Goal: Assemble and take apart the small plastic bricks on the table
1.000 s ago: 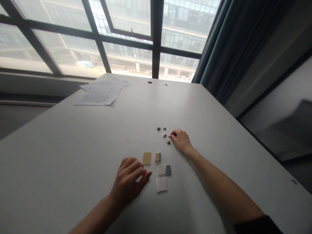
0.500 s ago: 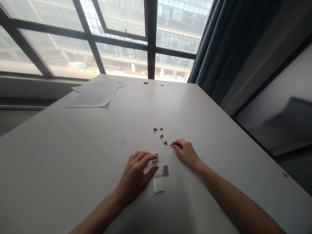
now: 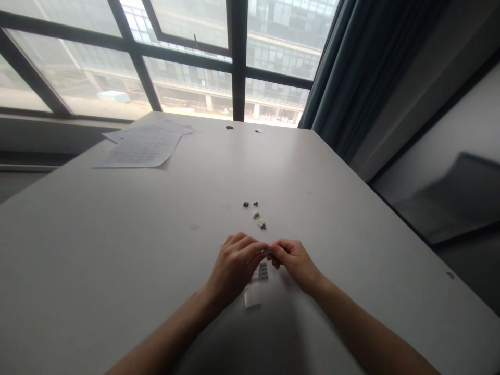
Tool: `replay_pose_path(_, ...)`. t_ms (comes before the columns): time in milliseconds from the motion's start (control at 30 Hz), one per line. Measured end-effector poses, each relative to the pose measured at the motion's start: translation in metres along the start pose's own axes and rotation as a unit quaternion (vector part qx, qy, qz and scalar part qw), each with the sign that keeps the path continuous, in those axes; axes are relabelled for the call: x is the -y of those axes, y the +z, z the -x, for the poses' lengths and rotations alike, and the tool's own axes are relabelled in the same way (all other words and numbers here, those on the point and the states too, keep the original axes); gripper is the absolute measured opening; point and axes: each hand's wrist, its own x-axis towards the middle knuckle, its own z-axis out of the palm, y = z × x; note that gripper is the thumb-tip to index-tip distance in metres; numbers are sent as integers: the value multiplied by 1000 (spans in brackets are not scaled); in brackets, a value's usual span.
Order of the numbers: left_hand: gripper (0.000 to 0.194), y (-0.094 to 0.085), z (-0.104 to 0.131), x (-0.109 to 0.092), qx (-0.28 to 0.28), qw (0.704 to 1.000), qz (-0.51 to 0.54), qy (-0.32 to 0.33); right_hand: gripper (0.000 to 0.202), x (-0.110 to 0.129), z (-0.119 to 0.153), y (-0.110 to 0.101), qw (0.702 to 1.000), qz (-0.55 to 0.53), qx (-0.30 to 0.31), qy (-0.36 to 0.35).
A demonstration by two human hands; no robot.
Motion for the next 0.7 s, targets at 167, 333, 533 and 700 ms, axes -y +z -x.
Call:
replay_pose_path(167, 10, 1, 0, 0, -18, 1000, -4, 8, 21, -3, 1, 0, 1000, -21, -10, 9)
replay_pose_path(333, 7, 1, 1, 1, -24, 1000, -10, 15, 10, -6, 1, -13, 992, 112, -22, -55)
replay_pose_path(533, 9, -2, 1, 5, -14, 999, -34, -8, 19, -9, -6, -34, 890, 403, 19, -213)
replay_pose_path(700, 10, -3, 1, 5, -13, 999, -46, -11, 26, -17, -11, -33, 860, 448, 39, -239)
